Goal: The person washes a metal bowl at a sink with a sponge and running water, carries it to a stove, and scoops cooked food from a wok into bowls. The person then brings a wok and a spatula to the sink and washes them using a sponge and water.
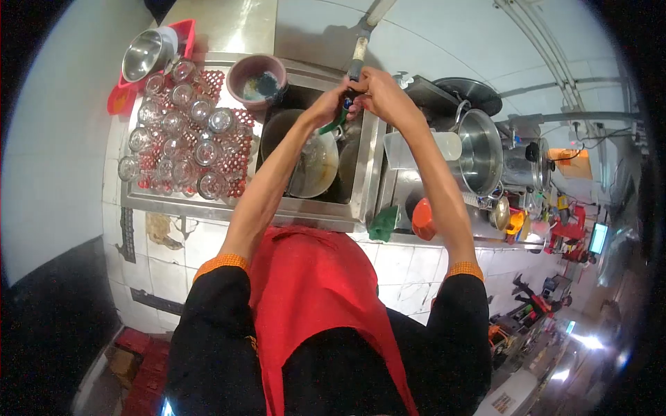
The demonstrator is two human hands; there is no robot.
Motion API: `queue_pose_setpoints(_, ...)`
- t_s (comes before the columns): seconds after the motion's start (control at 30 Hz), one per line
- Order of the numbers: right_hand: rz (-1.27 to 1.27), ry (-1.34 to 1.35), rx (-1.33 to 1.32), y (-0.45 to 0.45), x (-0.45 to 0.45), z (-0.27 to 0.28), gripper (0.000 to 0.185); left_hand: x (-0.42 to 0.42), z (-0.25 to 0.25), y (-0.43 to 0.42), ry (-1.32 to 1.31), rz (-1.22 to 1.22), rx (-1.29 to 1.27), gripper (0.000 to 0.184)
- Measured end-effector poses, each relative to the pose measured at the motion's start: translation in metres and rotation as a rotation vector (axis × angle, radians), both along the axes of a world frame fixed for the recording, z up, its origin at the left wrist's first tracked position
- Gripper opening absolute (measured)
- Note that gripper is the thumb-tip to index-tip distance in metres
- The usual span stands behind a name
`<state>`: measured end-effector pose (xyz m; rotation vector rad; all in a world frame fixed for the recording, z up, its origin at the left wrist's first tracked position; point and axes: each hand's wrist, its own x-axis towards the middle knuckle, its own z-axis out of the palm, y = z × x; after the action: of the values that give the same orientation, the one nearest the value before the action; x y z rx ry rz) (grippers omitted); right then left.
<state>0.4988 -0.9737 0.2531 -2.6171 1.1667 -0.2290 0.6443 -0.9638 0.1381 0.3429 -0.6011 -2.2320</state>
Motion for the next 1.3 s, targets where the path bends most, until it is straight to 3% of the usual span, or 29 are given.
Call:
queue_pose_setpoints(0.03, -0.011, -0.003, -0.061, -0.004, 0.002, -0.005, 0.017, 0.000, -0.005, -0.002, -0.063, 0.004, -0.058, 0.052)
queue_pose_setpoints(0.13, 0.014, -0.006, -0.074, 0.007, -0.001, -0.006, 0.007, -0.003, -0.007, 0.009, -0.181, 0.053, -0.060, 0.048)
queue_pose_setpoints(0.2, 0.003, -0.071, -0.092, 0.009, 0.009, -0.005, 0.007, 0.001, -0.004, 0.007, -0.056, 0.070, -0.011, 0.048)
queue_pose_setpoints(0.27, -0.066, -0.135, -0.076, 0.025, 0.005, -0.009, 0.007, -0.009, -0.005, 0.006, -0.168, 0.210, -0.083, 0.050)
queue_pose_setpoints(0.33, -0.077, -0.148, 0.022, 0.006, 0.003, -0.006, 0.020, -0.009, -0.009, 0.002, -0.143, 0.171, -0.025, 0.051)
queue_pose_setpoints(0.37, -0.143, -0.291, 0.119, 0.006, -0.003, -0.012, 0.034, -0.009, -0.012, 0.004, -0.143, 0.161, -0.013, 0.051)
queue_pose_setpoints(0.47, -0.346, -0.339, 0.222, 0.019, -0.017, -0.024, 0.043, -0.005, -0.010, 0.002, -0.281, 0.169, -0.146, 0.053)
queue_pose_setpoints(0.53, -0.378, -0.358, 0.318, 0.024, -0.025, -0.060, 0.040, -0.002, -0.007, 0.001, -0.364, 0.153, -0.197, 0.054)
queue_pose_setpoints(0.6, -0.368, -0.835, 0.585, 0.043, -0.013, -0.088, 0.032, 0.002, -0.005, -0.003, -0.418, 0.170, -0.197, 0.054)
queue_pose_setpoints(0.67, -0.413, -0.896, 0.644, 0.050, -0.007, -0.117, 0.027, 0.011, 0.003, -0.006, -0.473, 0.014, -0.181, 0.054)
queue_pose_setpoints(0.7, -0.454, -0.951, 0.706, 0.053, -0.005, -0.130, 0.024, 0.012, 0.010, -0.003, -0.512, 0.052, -0.262, 0.054)
queue_pose_setpoints(0.77, -0.423, -1.014, 0.708, 0.056, 0.000, -0.153, 0.023, 0.012, 0.013, -0.003, -0.562, 0.056, -0.248, 0.056)
queue_pose_setpoints(0.9, -0.395, -1.085, 0.629, 0.064, 0.019, -0.148, 0.021, 0.020, 0.033, 0.002, -0.733, 0.059, -0.338, 0.061)
queue_pose_setpoints(0.97, -0.413, -1.051, 0.568, 0.068, 0.029, -0.146, 0.021, 0.020, 0.002, -0.018, -0.768, 0.063, -0.371, 0.061)
queue_pose_setpoints(1.03, -0.392, -1.421, 0.568, 0.073, 0.042, -0.141, 0.021, 0.019, 0.014, -0.021, -0.801, 0.069, -0.402, 0.061)
queue_pose_setpoints(1.1, -0.371, -1.293, 0.469, 0.073, 0.044, -0.136, 0.020, 0.015, 0.027, -0.024, -0.654, 0.078, 0.007, 0.060)
queue_pose_setpoints(1.13, -0.350, -1.160, 0.376, 0.072, 0.043, -0.136, 0.018, 0.012, 0.026, -0.029, -0.655, 0.074, 0.004, 0.060)
queue_pose_setpoints(1.2, -0.360, -1.262, 0.414, 0.070, 0.047, -0.139, 0.017, 0.007, 0.026, -0.046, -0.888, 0.056, -0.281, 0.061)
queue_pose_setpoints(1.3, -0.390, -1.348, 0.410, 0.074, 0.049, -0.144, 0.013, 0.009, 0.014, -0.058, -0.919, -0.033, -0.368, 0.061)
